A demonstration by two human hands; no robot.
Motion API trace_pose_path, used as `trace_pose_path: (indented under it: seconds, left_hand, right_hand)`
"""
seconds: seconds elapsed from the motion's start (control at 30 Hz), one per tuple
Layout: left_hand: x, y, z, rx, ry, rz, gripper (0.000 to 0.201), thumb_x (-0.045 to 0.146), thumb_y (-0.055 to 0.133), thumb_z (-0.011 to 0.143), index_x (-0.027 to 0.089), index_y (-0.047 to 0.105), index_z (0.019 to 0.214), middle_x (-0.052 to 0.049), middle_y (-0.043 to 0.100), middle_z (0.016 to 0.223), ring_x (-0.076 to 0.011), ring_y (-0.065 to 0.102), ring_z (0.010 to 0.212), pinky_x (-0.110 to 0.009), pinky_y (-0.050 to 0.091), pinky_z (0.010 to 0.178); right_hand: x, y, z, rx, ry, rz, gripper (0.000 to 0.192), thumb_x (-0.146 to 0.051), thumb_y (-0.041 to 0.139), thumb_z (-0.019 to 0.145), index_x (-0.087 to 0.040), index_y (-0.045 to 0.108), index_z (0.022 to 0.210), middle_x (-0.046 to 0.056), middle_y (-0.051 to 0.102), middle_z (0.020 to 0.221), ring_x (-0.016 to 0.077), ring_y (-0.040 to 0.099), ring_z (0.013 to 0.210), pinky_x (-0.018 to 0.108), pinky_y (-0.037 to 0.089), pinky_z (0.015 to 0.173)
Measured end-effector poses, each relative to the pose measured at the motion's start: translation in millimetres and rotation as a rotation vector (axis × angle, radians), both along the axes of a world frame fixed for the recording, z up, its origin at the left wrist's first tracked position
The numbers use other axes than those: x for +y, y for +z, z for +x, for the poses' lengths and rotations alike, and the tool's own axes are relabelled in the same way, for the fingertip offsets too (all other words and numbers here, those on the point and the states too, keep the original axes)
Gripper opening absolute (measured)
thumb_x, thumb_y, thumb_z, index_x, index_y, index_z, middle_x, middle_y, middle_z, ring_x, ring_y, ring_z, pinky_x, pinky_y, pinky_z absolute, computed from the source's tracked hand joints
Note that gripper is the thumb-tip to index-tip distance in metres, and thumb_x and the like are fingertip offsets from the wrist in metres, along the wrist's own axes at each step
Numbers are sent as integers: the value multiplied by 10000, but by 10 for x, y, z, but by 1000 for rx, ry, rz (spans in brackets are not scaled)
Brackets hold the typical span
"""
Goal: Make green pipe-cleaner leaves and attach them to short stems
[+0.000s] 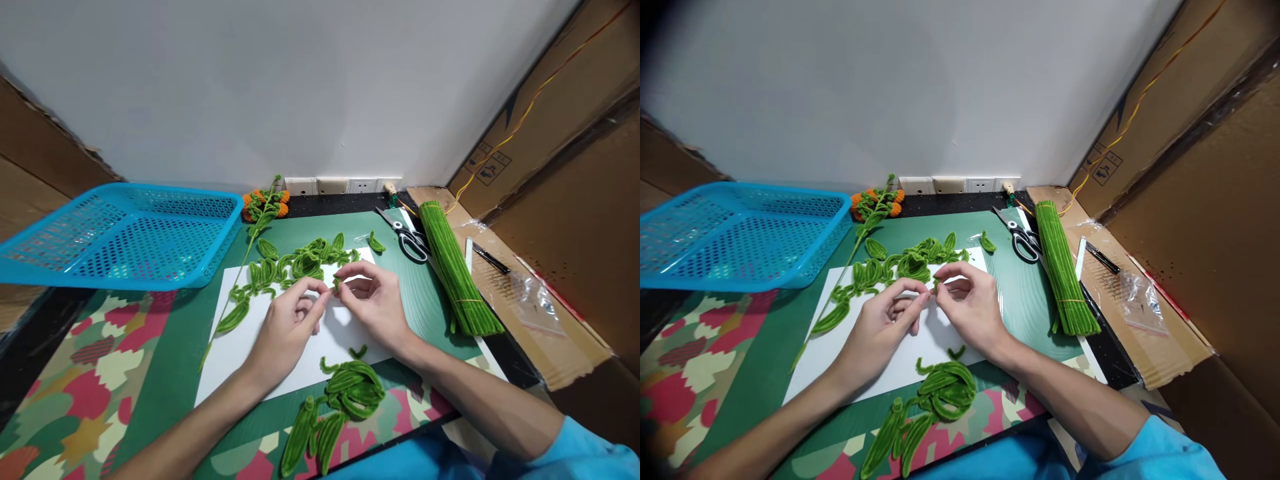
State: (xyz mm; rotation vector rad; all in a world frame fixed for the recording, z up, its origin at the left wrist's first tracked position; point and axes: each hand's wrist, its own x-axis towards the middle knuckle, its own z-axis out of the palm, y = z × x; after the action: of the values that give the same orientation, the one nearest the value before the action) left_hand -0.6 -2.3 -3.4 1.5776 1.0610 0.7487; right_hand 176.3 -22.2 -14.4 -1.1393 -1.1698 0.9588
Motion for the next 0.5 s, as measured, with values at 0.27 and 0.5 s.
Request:
trace_pose_path:
  seconds: [0.27,0.5]
  left_hand:
    - [17,-44,-12,-4,32,2,228,442,655,1014,224,622,1075,52,573,647,-131,576,597,-235,417,583]
    - [13,-82,-26,5,48,7,208,418,642,1016,214,633,1059,44,571,677,-126,558,580,-236,402,555]
  right_hand:
    - [-19,7,17,-124,74,122,130,-174,710,894,-187,749,1018,45,783,971,151,780,825,289,692,792]
    - [-49,-22,7,-218,69,193,146,-154,683,916,-195,750,1040,47,792,977,150,782,829,295,694,808]
